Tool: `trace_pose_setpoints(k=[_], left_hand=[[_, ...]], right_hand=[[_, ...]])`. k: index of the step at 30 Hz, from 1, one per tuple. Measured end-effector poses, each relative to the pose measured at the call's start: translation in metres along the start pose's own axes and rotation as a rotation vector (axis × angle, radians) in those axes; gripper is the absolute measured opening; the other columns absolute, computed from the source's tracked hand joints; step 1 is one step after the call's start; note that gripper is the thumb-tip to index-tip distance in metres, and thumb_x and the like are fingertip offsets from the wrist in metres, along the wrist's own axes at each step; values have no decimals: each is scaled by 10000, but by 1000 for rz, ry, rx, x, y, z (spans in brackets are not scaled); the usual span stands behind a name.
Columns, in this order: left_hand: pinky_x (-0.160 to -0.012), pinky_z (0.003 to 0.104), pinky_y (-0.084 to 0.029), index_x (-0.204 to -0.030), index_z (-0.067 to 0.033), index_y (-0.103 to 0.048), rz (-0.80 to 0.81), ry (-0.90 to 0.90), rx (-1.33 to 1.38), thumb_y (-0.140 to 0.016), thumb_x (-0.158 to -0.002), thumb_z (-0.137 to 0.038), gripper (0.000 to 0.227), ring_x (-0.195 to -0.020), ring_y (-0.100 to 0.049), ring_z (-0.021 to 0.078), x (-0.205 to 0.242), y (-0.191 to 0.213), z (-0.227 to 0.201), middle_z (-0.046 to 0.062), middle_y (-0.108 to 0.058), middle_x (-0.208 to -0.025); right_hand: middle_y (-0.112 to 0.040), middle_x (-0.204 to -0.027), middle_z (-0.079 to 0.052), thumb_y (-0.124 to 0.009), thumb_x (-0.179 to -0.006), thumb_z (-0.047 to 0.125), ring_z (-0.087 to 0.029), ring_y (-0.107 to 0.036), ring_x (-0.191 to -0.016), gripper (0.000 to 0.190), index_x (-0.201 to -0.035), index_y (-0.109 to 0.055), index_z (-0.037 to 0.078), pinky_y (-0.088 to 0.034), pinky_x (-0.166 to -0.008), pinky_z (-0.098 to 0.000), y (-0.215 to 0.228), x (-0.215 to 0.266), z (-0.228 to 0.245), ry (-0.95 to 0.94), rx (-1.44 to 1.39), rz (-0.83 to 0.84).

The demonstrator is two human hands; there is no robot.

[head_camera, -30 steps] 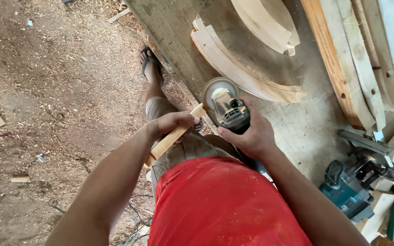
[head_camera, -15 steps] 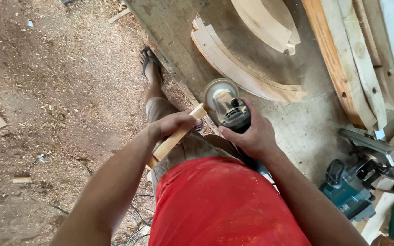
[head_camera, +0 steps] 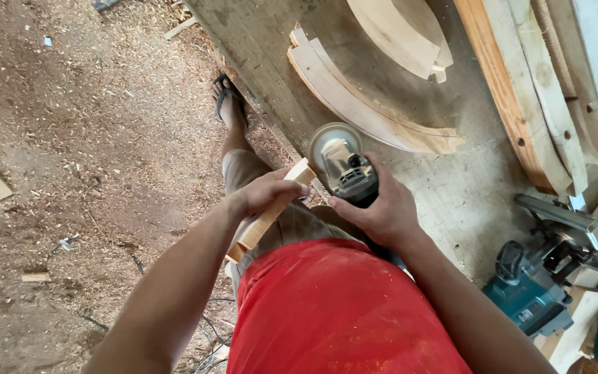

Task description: The person uses a handheld angle grinder with a sanding disc to smooth the surfaces and edges of several curved wooden pieces. They hold each piece with one hand and move the tool along the wood, then set the finished piece aside and pick up the next one.

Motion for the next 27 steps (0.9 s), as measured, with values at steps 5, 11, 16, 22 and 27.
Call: trace_pose_setpoints(k=[5,11,16,22,27], left_hand=[[-962,305,-484,-1358,-56,-572,-16,-48,-8,-739,-827,-407,659,-1077,-634,153,-2,0,2,68,-690,-1156],[-948,307,-525,-1364,-53,-576,-109,-124,-153,-786,-806,-367,674,-1061,-671,154,9,-6,-10,57,-715,-1140],[-892,337,-557,-1327,-53,-592,-290,-349,-375,-815,-739,-313,680,-1002,-720,204,53,-17,-50,72,-738,-1079],[-817,389,-579,-1234,-93,-580,-451,-942,-758,-831,-703,-214,600,-934,-728,221,124,-48,-113,97,-721,-1064],[-874,398,-556,-1245,-108,-508,-424,-1208,-737,-921,-777,-195,631,-980,-667,242,142,-65,-135,102,-669,-1155]], right_hand=[[-717,-1196,-174,-804,-676,611,-349,-718,-1075,1028,-1504,-424,136,-550,-923,-439,2,0,4,18,-3,13],[-707,-1228,-173,-806,-695,585,-302,-711,-1122,1010,-1504,-428,113,-547,-970,-411,9,1,-21,-42,-140,-51],[-676,-1271,-165,-828,-757,517,-265,-678,-1172,957,-1483,-449,23,-525,-1007,-381,27,11,-54,34,-320,-186],[-700,-1211,-145,-833,-749,476,-233,-675,-1128,891,-1436,-511,10,-511,-983,-363,42,28,-76,-41,-365,-297],[-702,-1207,-153,-833,-737,471,-245,-680,-1122,884,-1440,-524,33,-510,-975,-378,47,34,-80,-62,-325,-326]])
Point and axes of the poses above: each hand's wrist, its own x-axis away from the middle knuckle, its own y-axis out of the back of the hand, z = x × y, the point moved 4 cm from there along -x, towards the middle knuckle
